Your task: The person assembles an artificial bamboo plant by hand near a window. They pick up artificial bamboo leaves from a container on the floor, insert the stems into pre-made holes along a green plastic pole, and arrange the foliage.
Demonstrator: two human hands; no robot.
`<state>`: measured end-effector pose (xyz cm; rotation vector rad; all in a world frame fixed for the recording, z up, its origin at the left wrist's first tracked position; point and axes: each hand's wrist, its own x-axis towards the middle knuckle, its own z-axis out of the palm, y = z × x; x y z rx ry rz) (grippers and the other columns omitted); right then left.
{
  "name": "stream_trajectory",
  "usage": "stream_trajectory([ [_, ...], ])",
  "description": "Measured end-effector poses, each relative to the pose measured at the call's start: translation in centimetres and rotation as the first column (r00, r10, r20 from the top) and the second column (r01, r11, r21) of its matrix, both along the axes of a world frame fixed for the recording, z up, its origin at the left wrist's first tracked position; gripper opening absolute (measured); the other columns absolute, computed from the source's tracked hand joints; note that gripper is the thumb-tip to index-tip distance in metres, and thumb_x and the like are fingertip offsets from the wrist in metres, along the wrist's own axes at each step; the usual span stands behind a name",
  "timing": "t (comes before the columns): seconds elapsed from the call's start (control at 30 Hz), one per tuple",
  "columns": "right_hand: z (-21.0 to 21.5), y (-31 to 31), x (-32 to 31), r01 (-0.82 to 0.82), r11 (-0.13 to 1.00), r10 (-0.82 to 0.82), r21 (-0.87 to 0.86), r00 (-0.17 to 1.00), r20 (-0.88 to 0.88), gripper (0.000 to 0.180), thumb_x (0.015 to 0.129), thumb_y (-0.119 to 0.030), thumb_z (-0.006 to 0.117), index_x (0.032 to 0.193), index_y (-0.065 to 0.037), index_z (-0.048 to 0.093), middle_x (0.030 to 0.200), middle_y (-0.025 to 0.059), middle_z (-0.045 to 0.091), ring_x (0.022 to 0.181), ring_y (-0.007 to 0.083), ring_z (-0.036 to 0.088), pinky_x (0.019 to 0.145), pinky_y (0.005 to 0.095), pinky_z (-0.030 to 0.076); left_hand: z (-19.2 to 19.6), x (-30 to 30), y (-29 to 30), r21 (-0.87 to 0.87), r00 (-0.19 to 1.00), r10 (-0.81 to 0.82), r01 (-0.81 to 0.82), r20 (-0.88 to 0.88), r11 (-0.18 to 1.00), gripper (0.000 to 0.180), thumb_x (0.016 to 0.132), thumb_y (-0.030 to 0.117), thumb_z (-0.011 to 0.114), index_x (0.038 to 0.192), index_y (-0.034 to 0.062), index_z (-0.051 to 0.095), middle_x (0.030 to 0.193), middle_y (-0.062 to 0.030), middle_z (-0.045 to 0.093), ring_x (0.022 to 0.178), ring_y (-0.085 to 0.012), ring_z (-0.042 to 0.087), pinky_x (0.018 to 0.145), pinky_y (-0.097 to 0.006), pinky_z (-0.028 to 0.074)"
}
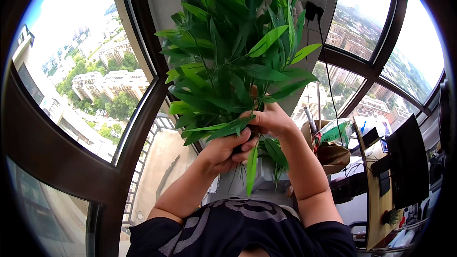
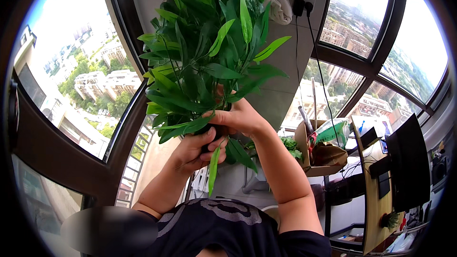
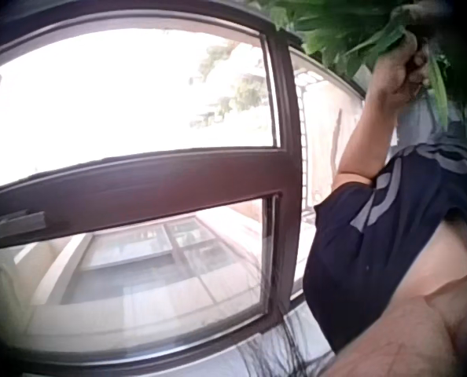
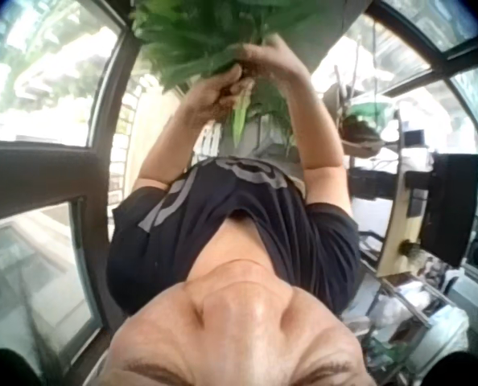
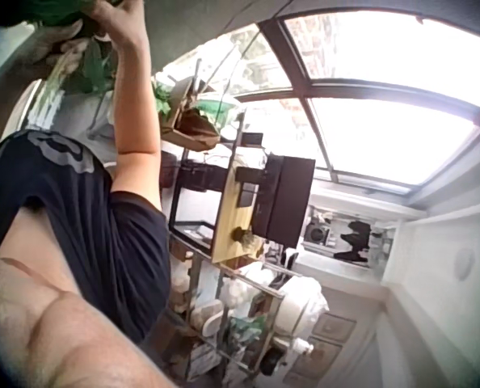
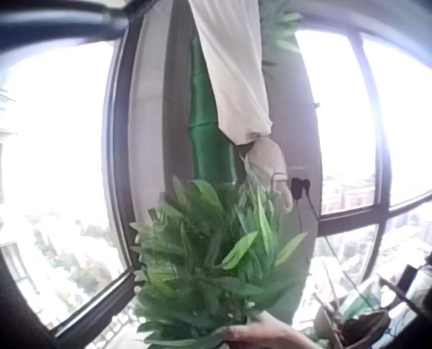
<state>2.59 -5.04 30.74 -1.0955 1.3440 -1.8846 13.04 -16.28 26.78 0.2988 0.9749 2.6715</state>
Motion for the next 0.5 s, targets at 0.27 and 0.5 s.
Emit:
stream_trajectory([
  [0.27, 0.1, 2.7, -1.9, 0.395, 0.919, -0.395, 0.002, 0.918, -0.026, 0.053, 0.074, -0.019, 0.066, 0.117, 0.0, 0.041, 0.091, 0.0081, 0.056, 0.08, 0.0114, 0.054, 0.07, 0.0218, 0.043, 0.5, -0.7, 0.0, 0.054, 0.938, 0.335, -0.34, 0.091, 0.939, 0.026, 0.084, 0.027, 0.053, 0.104, 0.0115, 0.048, 0.075, 0.0021, 0.052, 0.061, -0.0066, 0.048, 0.046, -0.022, 0.038],
  [0.5, 0.5, 1.1, 2.2, 0.561, 0.814, -0.558, -0.153, 0.682, -0.473, 0.01, 0.07, -0.005, 0.066, 0.077, 0.001, 0.061, 0.062, 0.0037, 0.058, 0.056, 0.0057, 0.051, 0.052, 0.0193, 0.041, 1.4, -0.3, 1.7, -0.132, 0.882, 0.452, -0.468, -0.132, 0.874, 0.024, 0.084, 0.025, 0.052, 0.101, 0.0084, 0.048, 0.066, 0.0016, 0.048, 0.049, -0.0076, 0.045, 0.044, -0.021, 0.036],
])
